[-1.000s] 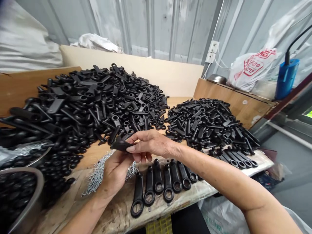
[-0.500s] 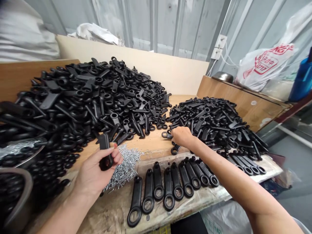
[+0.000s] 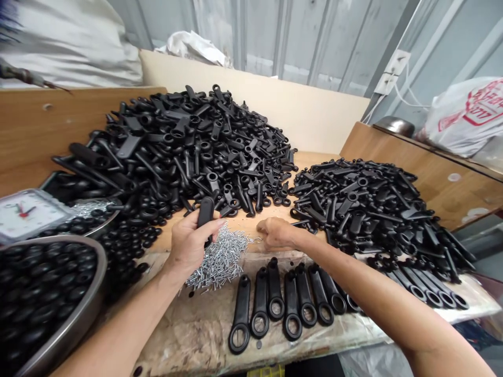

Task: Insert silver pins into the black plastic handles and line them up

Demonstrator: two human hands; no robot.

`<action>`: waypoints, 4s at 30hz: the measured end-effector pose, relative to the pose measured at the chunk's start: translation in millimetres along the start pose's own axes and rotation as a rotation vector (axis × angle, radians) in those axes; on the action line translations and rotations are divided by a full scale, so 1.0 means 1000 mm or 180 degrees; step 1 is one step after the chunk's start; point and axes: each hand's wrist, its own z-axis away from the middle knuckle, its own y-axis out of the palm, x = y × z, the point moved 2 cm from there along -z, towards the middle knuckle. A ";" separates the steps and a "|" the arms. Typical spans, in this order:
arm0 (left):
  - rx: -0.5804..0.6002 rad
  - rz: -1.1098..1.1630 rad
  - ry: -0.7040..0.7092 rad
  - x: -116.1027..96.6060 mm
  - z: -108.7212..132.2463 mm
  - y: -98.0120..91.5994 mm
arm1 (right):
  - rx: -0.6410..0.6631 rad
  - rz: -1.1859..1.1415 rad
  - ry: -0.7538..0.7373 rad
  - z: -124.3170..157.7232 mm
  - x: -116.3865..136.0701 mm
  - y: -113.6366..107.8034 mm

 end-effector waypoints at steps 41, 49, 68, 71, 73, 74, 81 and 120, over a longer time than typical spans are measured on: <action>-0.0573 0.0546 0.0084 -0.018 -0.013 -0.021 | -0.0620 0.1486 0.0651 0.040 -0.020 -0.071; -0.0430 0.0065 0.0170 -0.002 -0.013 -0.016 | -0.0355 0.1949 0.0642 0.033 -0.035 -0.030; -0.0336 -0.0415 0.0163 -0.002 -0.010 -0.019 | 0.0460 0.1933 -0.0405 -0.005 0.070 -0.015; -0.0341 -0.0371 0.0154 -0.003 -0.010 -0.019 | 0.0182 0.1787 -0.0675 -0.007 0.066 -0.021; -0.0372 -0.0236 0.0131 -0.003 -0.011 -0.019 | -0.0063 0.1663 -0.0704 -0.004 0.053 -0.033; -0.0402 -0.0177 0.0114 -0.003 -0.011 -0.019 | -0.0192 0.1607 -0.0610 0.000 0.043 -0.040; -0.0433 0.0054 0.0101 0.000 -0.014 -0.018 | 0.0020 0.1676 0.0905 0.036 -0.027 -0.068; -0.0405 -0.0166 0.0229 0.000 -0.012 -0.020 | -0.0664 -0.0306 0.0220 -0.008 -0.010 -0.005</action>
